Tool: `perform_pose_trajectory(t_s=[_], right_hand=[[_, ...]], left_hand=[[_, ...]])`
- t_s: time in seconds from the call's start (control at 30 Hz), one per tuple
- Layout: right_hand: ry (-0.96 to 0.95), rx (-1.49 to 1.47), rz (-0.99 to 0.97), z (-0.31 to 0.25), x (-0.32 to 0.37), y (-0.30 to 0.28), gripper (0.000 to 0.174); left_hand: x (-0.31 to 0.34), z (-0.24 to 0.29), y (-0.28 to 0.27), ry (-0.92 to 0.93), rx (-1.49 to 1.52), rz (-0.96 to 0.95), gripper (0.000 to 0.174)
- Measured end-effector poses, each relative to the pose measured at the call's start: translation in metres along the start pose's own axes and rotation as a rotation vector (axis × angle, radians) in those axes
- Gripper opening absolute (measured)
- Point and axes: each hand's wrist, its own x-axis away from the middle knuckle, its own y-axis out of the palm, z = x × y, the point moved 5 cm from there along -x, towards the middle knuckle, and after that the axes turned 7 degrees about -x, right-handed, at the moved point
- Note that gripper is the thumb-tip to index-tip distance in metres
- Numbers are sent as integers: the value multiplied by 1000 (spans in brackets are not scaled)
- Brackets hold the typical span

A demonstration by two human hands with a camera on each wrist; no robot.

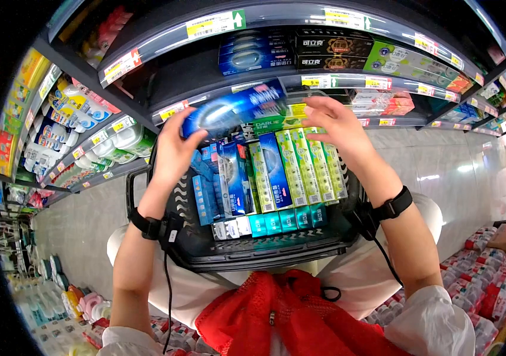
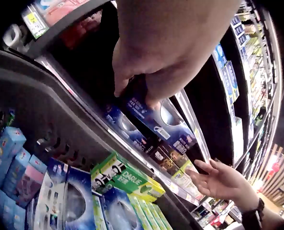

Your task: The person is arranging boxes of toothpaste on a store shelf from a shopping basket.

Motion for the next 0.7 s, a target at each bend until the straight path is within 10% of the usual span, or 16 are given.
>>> perform_pose_trajectory(t_s=[0.7], right_hand=[[-107,-170,-99,-50,10,-4,37]], left_hand=[[-109,-9,68,160,-303,140,43]])
